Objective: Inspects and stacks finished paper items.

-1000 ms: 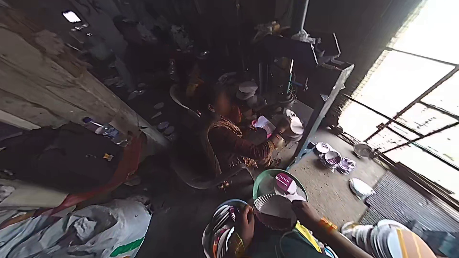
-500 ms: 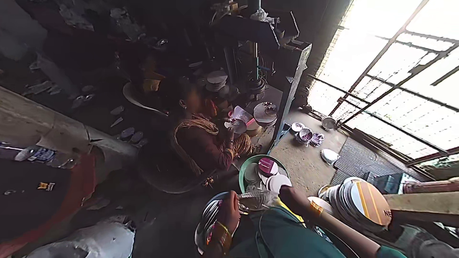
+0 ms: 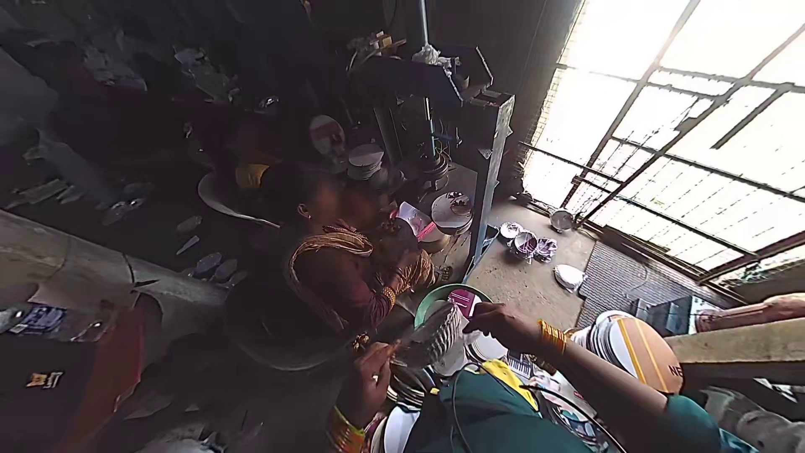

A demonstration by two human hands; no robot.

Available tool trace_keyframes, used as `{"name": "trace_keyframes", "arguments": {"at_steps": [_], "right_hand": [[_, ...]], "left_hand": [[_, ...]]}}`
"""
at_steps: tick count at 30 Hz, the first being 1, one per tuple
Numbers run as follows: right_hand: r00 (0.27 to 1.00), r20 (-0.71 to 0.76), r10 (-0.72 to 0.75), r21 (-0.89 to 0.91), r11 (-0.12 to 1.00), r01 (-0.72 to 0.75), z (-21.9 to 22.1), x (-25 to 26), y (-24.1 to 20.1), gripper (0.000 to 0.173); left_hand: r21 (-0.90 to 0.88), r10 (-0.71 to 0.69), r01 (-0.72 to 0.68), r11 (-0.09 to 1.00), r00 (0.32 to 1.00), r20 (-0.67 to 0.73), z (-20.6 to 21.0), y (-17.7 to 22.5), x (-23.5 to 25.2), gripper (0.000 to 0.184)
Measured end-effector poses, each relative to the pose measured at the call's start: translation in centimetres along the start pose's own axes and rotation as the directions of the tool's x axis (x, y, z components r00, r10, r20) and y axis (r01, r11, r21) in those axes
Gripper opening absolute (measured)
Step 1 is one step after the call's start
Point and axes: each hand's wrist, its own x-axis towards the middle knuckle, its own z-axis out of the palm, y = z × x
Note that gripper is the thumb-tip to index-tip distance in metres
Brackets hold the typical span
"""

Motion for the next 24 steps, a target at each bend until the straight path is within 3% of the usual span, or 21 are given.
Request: {"name": "trace_keyframes", "arguments": {"at_steps": [4,9,12,15,19,22,24], "right_hand": [[0.992,-0.099,0.077,-0.121,0.989,-0.089,-0.2,-0.1,0.0,0.019],[0.999,-0.014,0.047,0.015,0.999,-0.047,3.0,1.2,0.4,0.022],[0.998,0.068,0.001,0.066,0.998,-0.006,6.2,3.0,-1.0,0.04],[0.988,0.136,-0.077,-0.042,0.996,0.083,8.3,4.7,-0.7,0.06],[0.996,0.057,-0.066,-0.102,0.992,0.071,8.1,5.9,0.0,0.081],[0.984,-0.05,-0.171,-0.151,0.975,0.162,7.0,6.3,0.1,0.065],[0.983,0.026,-0.184,-0.169,0.968,0.185,5.9,6.3,-0.2,0.041]], "left_hand": [[0.118,0.038,-0.042,0.992,0.999,0.034,-0.6,-0.1,0.7,0.022],[0.096,-0.047,0.033,0.995,0.989,0.143,-0.3,2.3,2.3,0.02],[0.085,-0.116,0.105,0.991,0.983,0.143,-0.9,3.5,2.7,0.023],[0.088,-0.13,0.12,0.989,0.984,0.118,-2.0,3.9,2.4,0.025],[0.057,-0.143,0.135,0.989,0.978,0.154,-2.3,3.8,1.8,0.026],[0.079,-0.112,0.101,0.992,0.984,0.139,-1.6,4.0,2.0,0.037],[0.095,-0.077,0.065,0.993,0.99,0.121,-0.9,4.2,2.2,0.025]]}}
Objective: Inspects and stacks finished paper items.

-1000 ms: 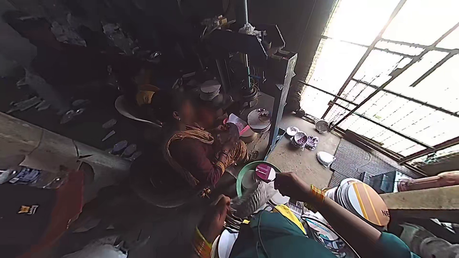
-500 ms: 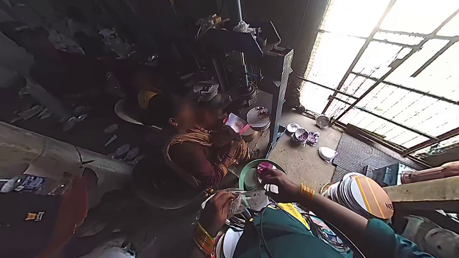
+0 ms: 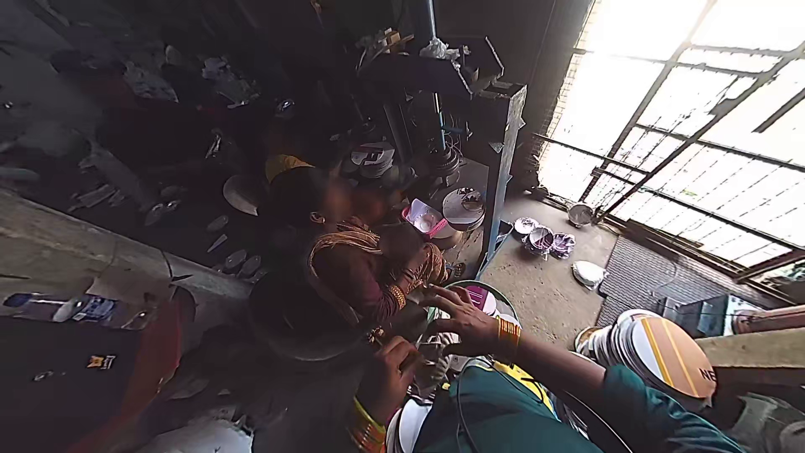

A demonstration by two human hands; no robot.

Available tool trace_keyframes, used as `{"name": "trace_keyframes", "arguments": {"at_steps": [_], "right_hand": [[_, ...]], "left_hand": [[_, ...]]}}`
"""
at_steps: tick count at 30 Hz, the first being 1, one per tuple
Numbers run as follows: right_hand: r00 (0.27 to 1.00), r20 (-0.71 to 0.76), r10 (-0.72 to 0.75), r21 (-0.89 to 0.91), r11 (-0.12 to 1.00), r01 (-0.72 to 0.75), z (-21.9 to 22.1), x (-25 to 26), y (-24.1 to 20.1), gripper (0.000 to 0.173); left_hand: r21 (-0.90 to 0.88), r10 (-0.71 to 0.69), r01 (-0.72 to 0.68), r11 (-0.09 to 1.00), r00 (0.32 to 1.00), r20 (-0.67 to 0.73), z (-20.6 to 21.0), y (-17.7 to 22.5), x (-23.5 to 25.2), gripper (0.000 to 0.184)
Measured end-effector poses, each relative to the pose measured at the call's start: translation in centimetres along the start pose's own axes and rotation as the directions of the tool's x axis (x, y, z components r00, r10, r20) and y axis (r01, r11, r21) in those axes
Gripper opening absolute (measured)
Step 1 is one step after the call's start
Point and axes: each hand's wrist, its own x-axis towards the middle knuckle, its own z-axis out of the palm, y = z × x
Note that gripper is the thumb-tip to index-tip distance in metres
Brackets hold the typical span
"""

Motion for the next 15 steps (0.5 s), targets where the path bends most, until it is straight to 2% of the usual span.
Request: {"name": "trace_keyframes", "arguments": {"at_steps": [2,5,7,9,10,11,13,14,15], "right_hand": [[0.996,0.082,0.032,-0.027,0.999,-0.03,-0.9,-0.4,0.4,0.019],[0.98,0.109,0.164,0.064,0.983,-0.172,-2.3,-2.2,2.1,0.012],[0.974,0.036,0.226,0.198,0.953,-0.228,-3.1,-3.5,2.6,0.012],[0.97,-0.068,0.231,0.315,0.928,-0.199,-3.1,-4.3,2.1,0.014],[0.969,-0.094,0.227,0.327,0.927,-0.185,-3.2,-4.4,1.5,0.015],[0.97,-0.121,0.21,0.293,0.941,-0.167,-3.2,-4.5,1.1,0.015],[0.975,-0.18,0.127,0.127,0.986,-0.105,-2.9,-4.3,0.7,0.013],[0.977,-0.207,0.052,0.013,0.999,-0.051,-2.4,-4.4,0.8,0.012],[0.977,-0.211,-0.025,-0.083,0.997,0.008,-1.9,-4.4,0.9,0.01]], "left_hand": [[0.007,0.042,-0.042,0.999,0.998,-0.048,0.2,-0.1,0.3,0.023],[-0.084,-0.004,-0.011,0.996,0.984,-0.178,-0.2,-1.0,0.1,0.029],[-0.241,-0.14,0.075,0.968,0.954,-0.266,-0.6,-1.5,-0.2,0.026],[-0.403,-0.331,0.21,0.891,0.907,-0.259,-1.1,-1.2,-0.2,0.019],[-0.403,-0.398,0.28,0.871,0.884,-0.245,-1.3,-1.0,-0.1,0.024],[-0.308,-0.408,0.326,0.894,0.877,-0.256,-1.4,-1.2,0.0,0.023],[0.032,-0.327,0.349,0.937,0.904,-0.277,-1.7,-1.8,0.5,0.018],[0.157,-0.311,0.357,0.921,0.916,-0.254,-1.8,-1.9,0.9,0.016],[0.201,-0.363,0.403,0.893,0.908,-0.211,-2.0,-1.6,1.4,0.015]]}}
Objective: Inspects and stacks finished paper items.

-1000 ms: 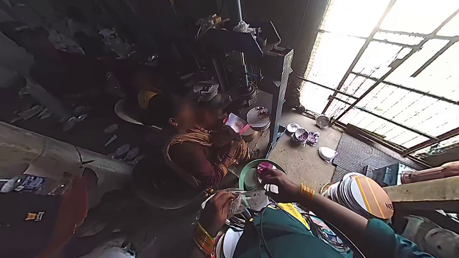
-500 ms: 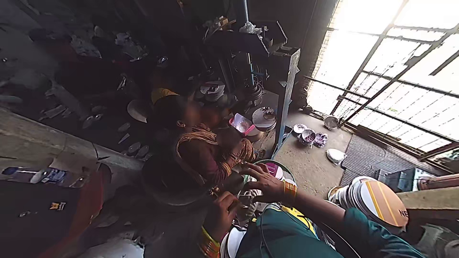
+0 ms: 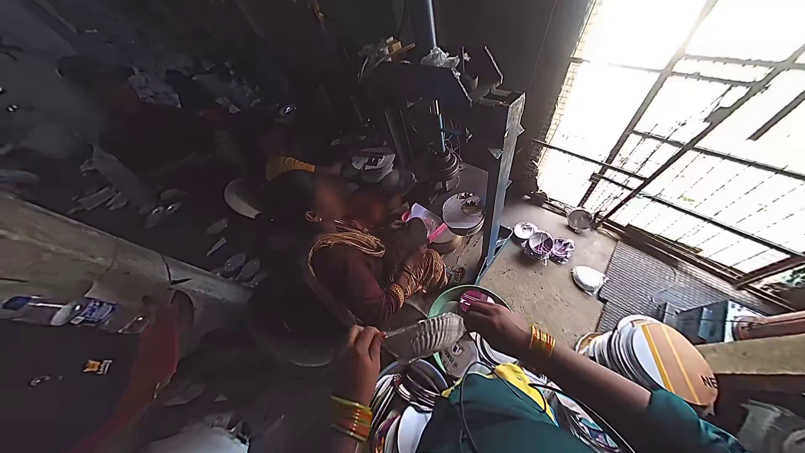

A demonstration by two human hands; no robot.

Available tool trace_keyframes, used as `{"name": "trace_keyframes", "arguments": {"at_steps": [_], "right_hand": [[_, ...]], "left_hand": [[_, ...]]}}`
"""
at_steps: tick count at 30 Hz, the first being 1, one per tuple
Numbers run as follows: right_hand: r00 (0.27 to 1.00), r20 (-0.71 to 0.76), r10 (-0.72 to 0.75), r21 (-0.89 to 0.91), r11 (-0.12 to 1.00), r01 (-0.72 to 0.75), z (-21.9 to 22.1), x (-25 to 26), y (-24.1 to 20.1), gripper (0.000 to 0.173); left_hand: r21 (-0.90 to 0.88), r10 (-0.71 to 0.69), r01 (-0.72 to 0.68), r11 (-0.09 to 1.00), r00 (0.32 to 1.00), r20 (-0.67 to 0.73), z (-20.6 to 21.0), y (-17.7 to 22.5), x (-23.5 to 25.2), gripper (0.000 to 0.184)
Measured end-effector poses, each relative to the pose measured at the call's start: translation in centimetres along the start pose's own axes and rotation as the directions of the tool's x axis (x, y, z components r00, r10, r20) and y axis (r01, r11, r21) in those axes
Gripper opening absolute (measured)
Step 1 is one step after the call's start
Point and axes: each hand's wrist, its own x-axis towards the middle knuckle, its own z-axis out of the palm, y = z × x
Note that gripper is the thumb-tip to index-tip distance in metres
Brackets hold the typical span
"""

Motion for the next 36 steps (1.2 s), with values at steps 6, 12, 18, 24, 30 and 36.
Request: {"name": "trace_keyframes", "arguments": {"at_steps": [6,12,18,24,30,36], "right_hand": [[0.943,0.265,-0.202,0.027,0.979,0.203,2.3,2.5,-5.0,0.01],[0.99,-0.139,-0.032,0.231,0.971,0.063,2.6,5.0,-3.7,0.004],[0.991,0.049,0.121,0.502,0.855,-0.129,1.5,3.4,-3.3,0.013],[0.961,0.056,0.272,0.349,0.896,-0.274,1.2,3.9,-3.9,0.014],[0.923,0.187,0.337,0.217,0.902,-0.373,0.7,3.9,-4.5,0.017],[0.857,0.297,0.421,0.281,0.819,-0.5,0.8,4.0,-5.7,0.018]], "left_hand": [[-0.789,-0.306,0.584,0.188,0.799,0.518,2.4,3.6,2.1,0.014],[-0.827,-0.02,0.281,0.487,0.95,0.311,5.6,3.6,-1.3,0.02],[-0.944,0.259,0.257,0.208,0.916,0.306,5.0,5.6,-2.8,0.022],[-0.688,0.094,0.185,0.702,0.933,0.346,4.0,6.7,-1.5,0.032],[-0.714,0.02,0.26,0.649,0.933,0.358,3.8,6.3,-1.7,0.015],[-0.779,0.118,0.343,0.525,0.877,0.466,2.0,6.7,-2.8,0.027]]}}
